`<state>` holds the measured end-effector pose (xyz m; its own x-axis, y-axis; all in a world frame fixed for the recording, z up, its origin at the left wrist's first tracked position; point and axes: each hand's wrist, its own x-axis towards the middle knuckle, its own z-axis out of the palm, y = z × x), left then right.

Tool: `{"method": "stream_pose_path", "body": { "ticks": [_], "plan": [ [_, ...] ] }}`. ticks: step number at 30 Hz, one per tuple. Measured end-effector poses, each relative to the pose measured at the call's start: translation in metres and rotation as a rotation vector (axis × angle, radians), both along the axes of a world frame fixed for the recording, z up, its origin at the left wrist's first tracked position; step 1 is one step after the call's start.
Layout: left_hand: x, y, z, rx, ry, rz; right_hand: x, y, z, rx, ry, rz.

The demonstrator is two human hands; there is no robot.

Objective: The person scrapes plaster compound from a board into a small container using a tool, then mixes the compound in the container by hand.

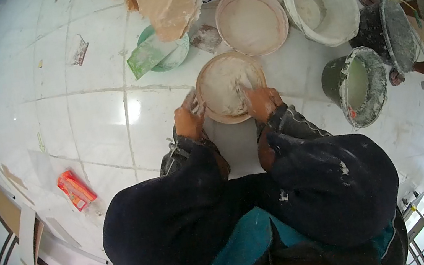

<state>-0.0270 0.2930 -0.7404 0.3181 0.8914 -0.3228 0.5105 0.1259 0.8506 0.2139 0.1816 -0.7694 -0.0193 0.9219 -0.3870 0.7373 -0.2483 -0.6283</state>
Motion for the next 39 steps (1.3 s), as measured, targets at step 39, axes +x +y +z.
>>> {"method": "stream_pose_path", "body": {
  "ticks": [39],
  "plan": [
    [0.022,0.054,-0.002,0.308,0.257,-0.312,-0.024,0.084,0.056,-0.233,-0.28,0.129]
  ]
}}
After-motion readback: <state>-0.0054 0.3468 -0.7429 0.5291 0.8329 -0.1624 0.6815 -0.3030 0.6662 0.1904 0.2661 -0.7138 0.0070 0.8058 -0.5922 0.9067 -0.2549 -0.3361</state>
